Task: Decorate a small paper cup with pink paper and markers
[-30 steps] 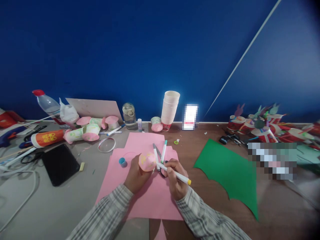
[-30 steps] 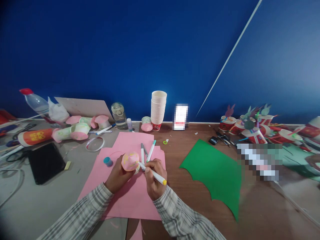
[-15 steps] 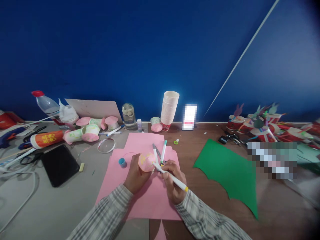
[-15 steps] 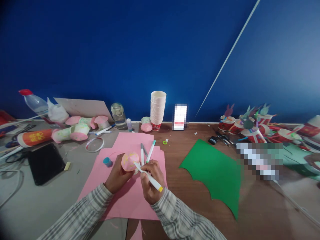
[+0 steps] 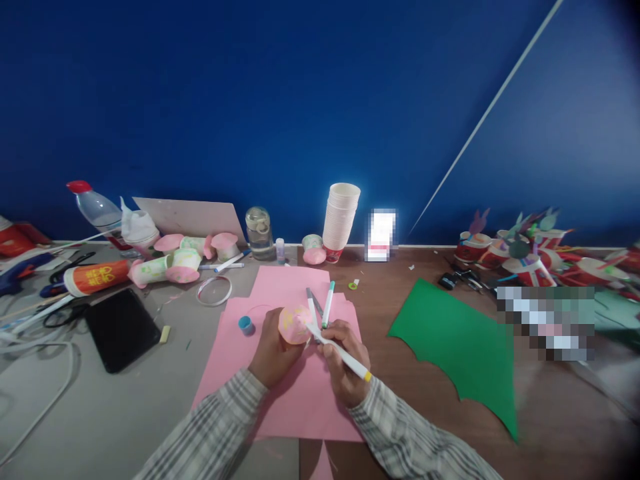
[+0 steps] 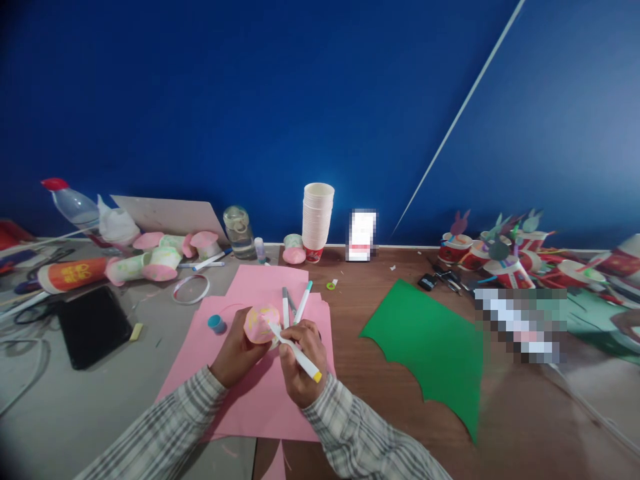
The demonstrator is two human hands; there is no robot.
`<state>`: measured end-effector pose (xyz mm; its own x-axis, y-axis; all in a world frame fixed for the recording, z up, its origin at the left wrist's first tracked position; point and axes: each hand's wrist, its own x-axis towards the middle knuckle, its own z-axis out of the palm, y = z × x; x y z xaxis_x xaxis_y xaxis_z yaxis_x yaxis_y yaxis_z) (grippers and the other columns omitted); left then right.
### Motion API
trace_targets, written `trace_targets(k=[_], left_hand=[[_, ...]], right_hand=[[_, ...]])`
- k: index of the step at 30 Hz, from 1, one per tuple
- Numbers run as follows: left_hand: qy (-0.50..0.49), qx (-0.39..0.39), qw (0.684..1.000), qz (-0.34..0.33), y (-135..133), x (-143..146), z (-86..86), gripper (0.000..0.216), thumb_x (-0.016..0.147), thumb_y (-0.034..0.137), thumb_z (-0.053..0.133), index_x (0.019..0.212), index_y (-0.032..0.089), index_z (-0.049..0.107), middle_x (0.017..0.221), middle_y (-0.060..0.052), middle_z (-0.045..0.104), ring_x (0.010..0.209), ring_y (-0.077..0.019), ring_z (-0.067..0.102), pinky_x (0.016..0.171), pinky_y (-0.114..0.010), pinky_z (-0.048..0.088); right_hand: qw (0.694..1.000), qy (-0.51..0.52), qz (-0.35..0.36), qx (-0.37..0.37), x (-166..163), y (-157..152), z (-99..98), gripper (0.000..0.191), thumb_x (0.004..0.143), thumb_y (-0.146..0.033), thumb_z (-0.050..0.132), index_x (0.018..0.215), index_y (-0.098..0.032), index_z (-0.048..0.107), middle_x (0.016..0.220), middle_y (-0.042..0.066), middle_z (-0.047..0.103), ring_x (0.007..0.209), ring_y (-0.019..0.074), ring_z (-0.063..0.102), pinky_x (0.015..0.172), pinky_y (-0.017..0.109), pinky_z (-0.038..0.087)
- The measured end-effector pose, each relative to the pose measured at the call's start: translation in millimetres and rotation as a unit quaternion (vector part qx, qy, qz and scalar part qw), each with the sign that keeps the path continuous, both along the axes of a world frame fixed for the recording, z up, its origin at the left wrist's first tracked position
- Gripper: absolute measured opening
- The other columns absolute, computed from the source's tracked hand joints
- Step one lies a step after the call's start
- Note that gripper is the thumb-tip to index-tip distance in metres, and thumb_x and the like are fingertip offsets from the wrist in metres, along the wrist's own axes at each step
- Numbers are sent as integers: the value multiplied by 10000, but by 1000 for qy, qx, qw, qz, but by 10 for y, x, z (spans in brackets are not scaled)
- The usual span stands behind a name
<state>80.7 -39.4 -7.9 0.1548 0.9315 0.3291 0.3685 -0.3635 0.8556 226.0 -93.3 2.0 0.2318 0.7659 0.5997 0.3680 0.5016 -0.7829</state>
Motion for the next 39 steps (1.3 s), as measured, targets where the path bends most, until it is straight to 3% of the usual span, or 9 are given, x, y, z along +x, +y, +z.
trace_targets(k=[39], left_hand=[[9,6,1000,-7,-6,0,9,428,585,249,669,984,269,518,940,-15,546,904,-237,533,801,-425,478]], right_hand=[[1000,-17,-17,0,-13,-14,-13,134,772,-247,487,806,-219,613,700,6,605,702,195,589,655,334,501]])
